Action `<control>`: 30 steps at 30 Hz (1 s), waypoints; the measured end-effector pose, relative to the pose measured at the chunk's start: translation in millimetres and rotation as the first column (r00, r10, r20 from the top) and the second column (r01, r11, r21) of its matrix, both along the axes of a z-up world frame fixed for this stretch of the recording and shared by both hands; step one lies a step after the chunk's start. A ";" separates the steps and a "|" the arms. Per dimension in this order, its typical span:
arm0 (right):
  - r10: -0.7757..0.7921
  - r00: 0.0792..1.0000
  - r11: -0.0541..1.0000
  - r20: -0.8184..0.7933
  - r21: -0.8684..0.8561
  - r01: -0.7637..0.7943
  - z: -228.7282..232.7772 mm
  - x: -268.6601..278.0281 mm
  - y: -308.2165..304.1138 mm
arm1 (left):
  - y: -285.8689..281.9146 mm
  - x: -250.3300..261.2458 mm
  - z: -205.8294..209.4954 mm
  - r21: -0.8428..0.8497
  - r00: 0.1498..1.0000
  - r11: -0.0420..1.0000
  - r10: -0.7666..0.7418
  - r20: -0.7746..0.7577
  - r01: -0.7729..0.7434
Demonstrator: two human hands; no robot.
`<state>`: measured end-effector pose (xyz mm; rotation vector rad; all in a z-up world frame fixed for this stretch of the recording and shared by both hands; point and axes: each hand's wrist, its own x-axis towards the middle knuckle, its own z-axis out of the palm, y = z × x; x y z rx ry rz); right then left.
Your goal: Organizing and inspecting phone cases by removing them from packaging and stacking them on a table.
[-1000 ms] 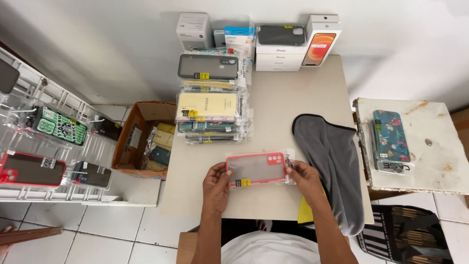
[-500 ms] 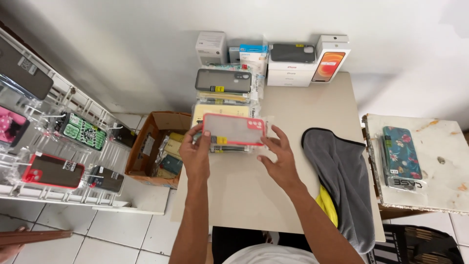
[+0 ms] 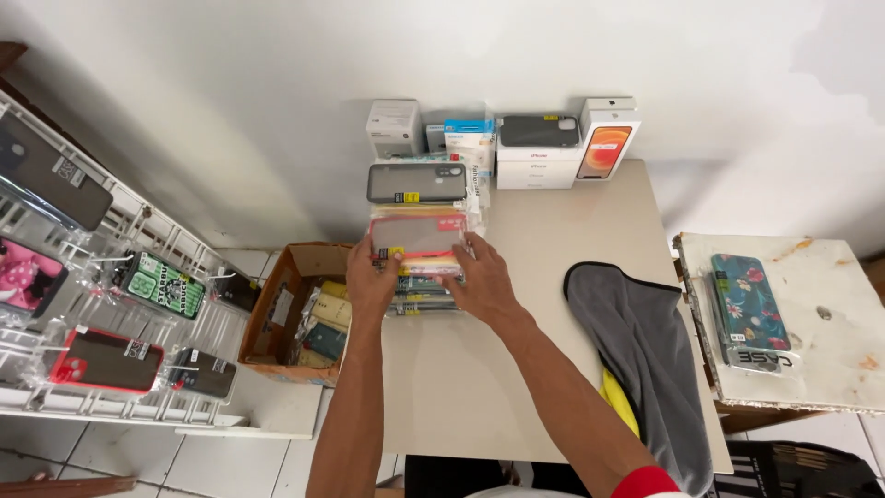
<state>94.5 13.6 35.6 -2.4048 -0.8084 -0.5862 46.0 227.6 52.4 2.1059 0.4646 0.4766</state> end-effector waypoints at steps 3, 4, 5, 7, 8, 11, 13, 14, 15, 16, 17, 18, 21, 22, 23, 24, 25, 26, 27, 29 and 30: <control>-0.039 0.998 0.999 -0.039 -0.014 0.038 -0.3 -2.1 4.4 | -1.5 -0.3 2.3 0.025 0.999 0.999 0.028 0.030 -0.029; -0.039 0.999 0.999 -0.037 -0.013 0.039 2.9 -2.9 4.2 | -1.7 -0.6 4.0 0.027 0.999 0.999 0.028 0.032 -0.029; -0.037 0.999 0.999 -0.039 -0.012 0.037 5.7 -4.6 4.2 | -1.8 -2.1 5.1 0.011 0.998 1.000 0.025 0.057 -0.026; -0.035 0.999 0.999 -0.037 -0.009 0.035 7.8 -6.6 2.9 | 2.2 0.5 -1.3 -0.004 0.996 1.000 0.023 0.086 -0.023; -0.054 0.995 0.999 -0.081 -0.010 0.054 7.2 -6.6 1.8 | 6.3 5.0 -8.9 0.091 0.995 0.991 0.096 0.014 -0.097; -0.081 0.992 0.995 -0.098 0.048 0.086 9.6 -9.9 -0.4 | -2.6 7.5 -12.7 0.302 0.977 0.930 0.199 0.073 -0.212; -0.089 0.994 0.989 -0.069 0.110 0.097 14.8 -9.3 0.5 | -19.6 3.8 -3.4 0.405 0.958 0.873 0.206 0.201 -0.272; -0.107 0.992 0.979 -0.072 0.165 0.117 18.3 -7.2 1.0 | -30.9 1.0 3.7 0.523 0.966 0.824 0.107 0.235 -0.218; -0.124 0.989 0.966 -0.076 0.219 0.138 21.6 -6.0 1.9 | -41.9 -2.5 10.6 0.633 0.967 0.756 0.004 0.254 -0.169; -0.124 0.989 0.966 -0.077 0.221 0.138 20.8 -0.2 6.4 | -45.5 -2.7 -0.1 0.634 0.967 0.755 0.004 0.254 -0.169; -0.133 0.991 0.974 0.028 0.187 0.125 20.7 7.5 10.1 | -49.8 -0.6 -10.1 0.651 0.972 0.752 -0.069 0.225 -0.098; -0.138 0.982 0.981 0.132 0.152 0.117 20.9 15.2 13.4 | -54.4 1.5 -20.0 0.667 0.970 0.745 -0.141 0.195 -0.026; -0.096 0.992 0.995 0.076 -0.020 0.097 30.3 31.0 30.3 | -53.2 1.8 -30.9 0.643 0.971 0.764 -0.187 0.146 0.051; -0.100 0.992 0.995 0.081 -0.015 0.101 29.0 38.0 35.8 | -53.3 1.6 -30.0 0.647 0.970 0.761 -0.192 0.150 0.050; -0.079 0.996 0.993 0.029 -0.081 0.081 27.6 44.2 41.5 | -53.4 0.4 -29.2 0.665 0.975 0.745 -0.180 0.128 0.051; -0.061 0.998 0.988 -0.025 -0.145 0.057 26.3 50.6 47.1 | -53.5 -0.7 -28.4 0.683 0.980 0.729 -0.168 0.105 0.052; -0.064 0.998 0.988 -0.023 -0.139 0.061 28.3 53.4 52.3 | -52.3 -0.8 -28.9 0.687 0.979 0.725 -0.172 0.107 0.052; -0.077 0.997 0.977 -0.031 -0.202 0.069 30.3 56.5 57.3 | -51.2 -0.8 -29.3 0.684 0.979 0.727 -0.178 0.103 0.060; -0.091 0.995 0.961 -0.039 -0.264 0.077 32.2 59.5 61.8 | -50.5 -0.8 -29.8 0.682 0.978 0.728 -0.184 0.097 0.069; -0.102 0.990 0.952 -0.093 -0.297 0.070 21.8 70.2 66.9 | -49.3 -1.0 -30.6 0.704 0.980 0.706 -0.183 0.080 0.075; -0.112 0.983 0.941 -0.148 -0.334 0.057 16.5 75.8 69.4 | -48.7 -0.9 -31.3 0.721 0.982 0.689 -0.177 0.062 0.079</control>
